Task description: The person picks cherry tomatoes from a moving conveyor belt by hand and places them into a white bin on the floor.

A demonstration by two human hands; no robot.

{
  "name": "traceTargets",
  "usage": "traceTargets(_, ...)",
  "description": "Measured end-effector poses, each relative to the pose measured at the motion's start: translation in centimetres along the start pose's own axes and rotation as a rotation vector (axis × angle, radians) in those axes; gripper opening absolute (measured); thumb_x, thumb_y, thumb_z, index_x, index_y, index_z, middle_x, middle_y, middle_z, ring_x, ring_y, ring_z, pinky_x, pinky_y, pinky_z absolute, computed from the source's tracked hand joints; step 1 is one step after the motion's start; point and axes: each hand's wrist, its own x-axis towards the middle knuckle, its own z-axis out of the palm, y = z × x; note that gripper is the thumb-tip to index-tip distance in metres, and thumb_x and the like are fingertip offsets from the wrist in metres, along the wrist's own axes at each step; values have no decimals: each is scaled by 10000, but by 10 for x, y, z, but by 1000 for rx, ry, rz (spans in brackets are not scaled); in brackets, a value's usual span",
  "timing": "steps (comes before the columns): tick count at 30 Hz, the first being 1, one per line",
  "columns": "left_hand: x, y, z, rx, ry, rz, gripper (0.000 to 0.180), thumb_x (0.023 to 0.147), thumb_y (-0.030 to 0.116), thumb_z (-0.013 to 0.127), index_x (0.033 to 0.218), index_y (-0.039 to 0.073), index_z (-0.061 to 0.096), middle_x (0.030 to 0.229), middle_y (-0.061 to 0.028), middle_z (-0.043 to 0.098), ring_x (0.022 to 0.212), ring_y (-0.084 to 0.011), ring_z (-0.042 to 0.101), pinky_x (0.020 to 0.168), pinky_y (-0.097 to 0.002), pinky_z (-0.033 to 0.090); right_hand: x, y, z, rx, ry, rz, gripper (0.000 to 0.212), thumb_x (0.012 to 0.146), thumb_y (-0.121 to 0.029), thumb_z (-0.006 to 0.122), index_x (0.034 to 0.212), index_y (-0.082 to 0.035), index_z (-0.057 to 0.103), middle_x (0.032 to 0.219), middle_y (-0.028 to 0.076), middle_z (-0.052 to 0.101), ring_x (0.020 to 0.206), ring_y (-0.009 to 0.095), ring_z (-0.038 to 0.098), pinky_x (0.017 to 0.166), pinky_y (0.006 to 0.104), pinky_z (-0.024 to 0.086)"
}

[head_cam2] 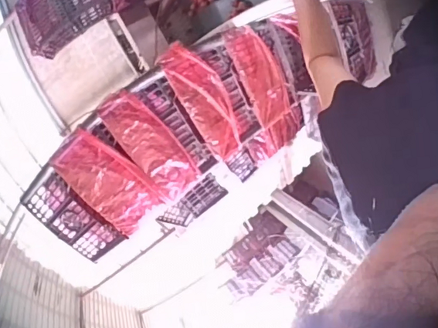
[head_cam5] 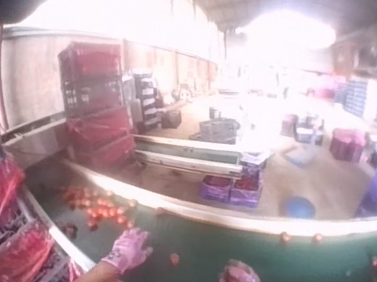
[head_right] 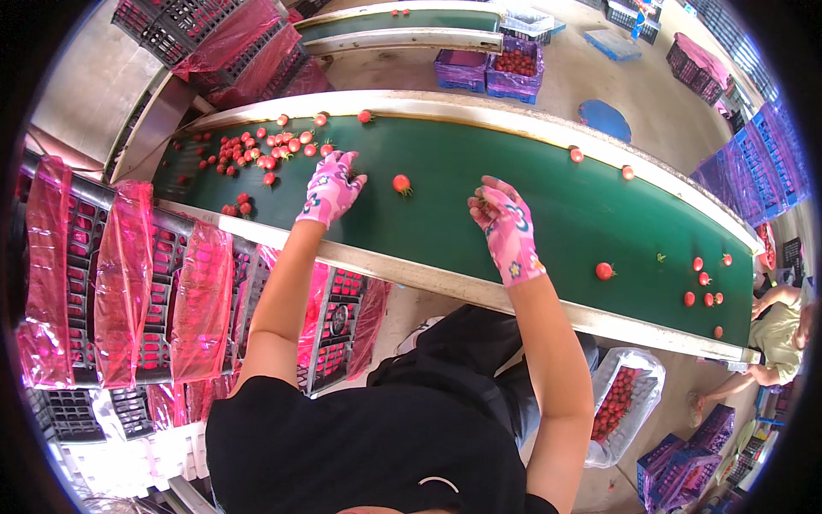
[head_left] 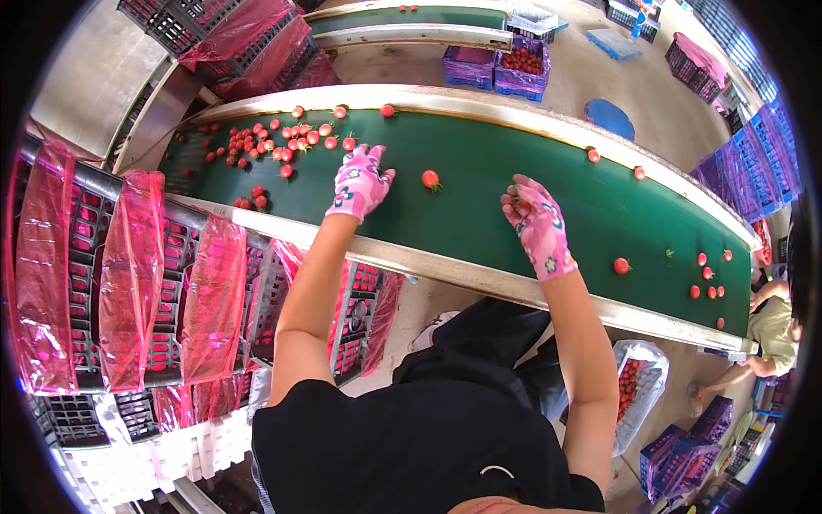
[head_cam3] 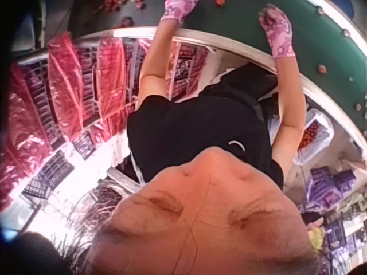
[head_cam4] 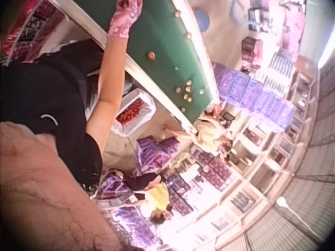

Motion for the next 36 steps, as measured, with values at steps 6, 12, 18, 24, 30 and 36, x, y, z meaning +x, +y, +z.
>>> traceTargets(6, 13, 7, 36, -847, -347, -44, 318, 894, 236, 686, 1148, 52, 637, 1033, -142, 664, 964, -226, 656, 859, -321, 506, 49, 26, 28, -859, -173, -347, 375, 875, -252, 685, 1137, 8, 619, 942, 120, 687, 874, 219, 671, 763, 309, 524)
traceTargets(12, 62, -19, 21, -77, 186, 151, 416, 881, 351, 619, 1187, 71, 629, 1159, -188, 632, 1120, -368, 575, 949, -441, 466, 22, 1, 60, -1702, -137, -602, 458, 811, -429, 680, 1091, -73, 608, 1031, 157, 628, 935, 326, 648, 802, 420, 531)
traceTargets(18, 60, -77, 10, 100, -38, -294, 523, 844, 288, 657, 1319, 113, 527, 1286, -212, 515, 1176, -391, 526, 952, -471, 468, 39, 29, 57, -1834, -189, -595, 249, 876, -264, 619, 1060, -98, 595, 1022, 132, 618, 927, 318, 656, 766, 437, 534)
traceTargets(24, 82, -56, 6, 72, -90, -317, 537, 863, 306, 654, 1321, 63, 512, 1359, -228, 481, 1247, -380, 491, 1007, -436, 445, 42, 7, 43, -1465, -140, -390, 247, 886, -294, 630, 1000, -74, 625, 927, 129, 658, 911, 299, 660, 801, 384, 528)
traceTargets(30, 107, -42, 18, 69, -130, -230, 475, 837, 321, 677, 1227, 69, 578, 1275, -202, 548, 1164, -360, 559, 980, -441, 459, 68, -4, 17, -44, -188, 57, 262, 893, -244, 649, 1119, -127, 586, 876, 68, 633, 768, 230, 641, 653, 343, 534)
traceTargets(36, 76, -31, 35, -756, -153, 65, 385, 850, 221, 724, 1188, 72, 617, 1172, -125, 579, 1042, -249, 602, 923, -339, 494, 58, -11, 50, 277, -123, 34, 335, 870, -121, 663, 1174, -168, 529, 905, 61, 606, 737, 235, 632, 615, 376, 558)
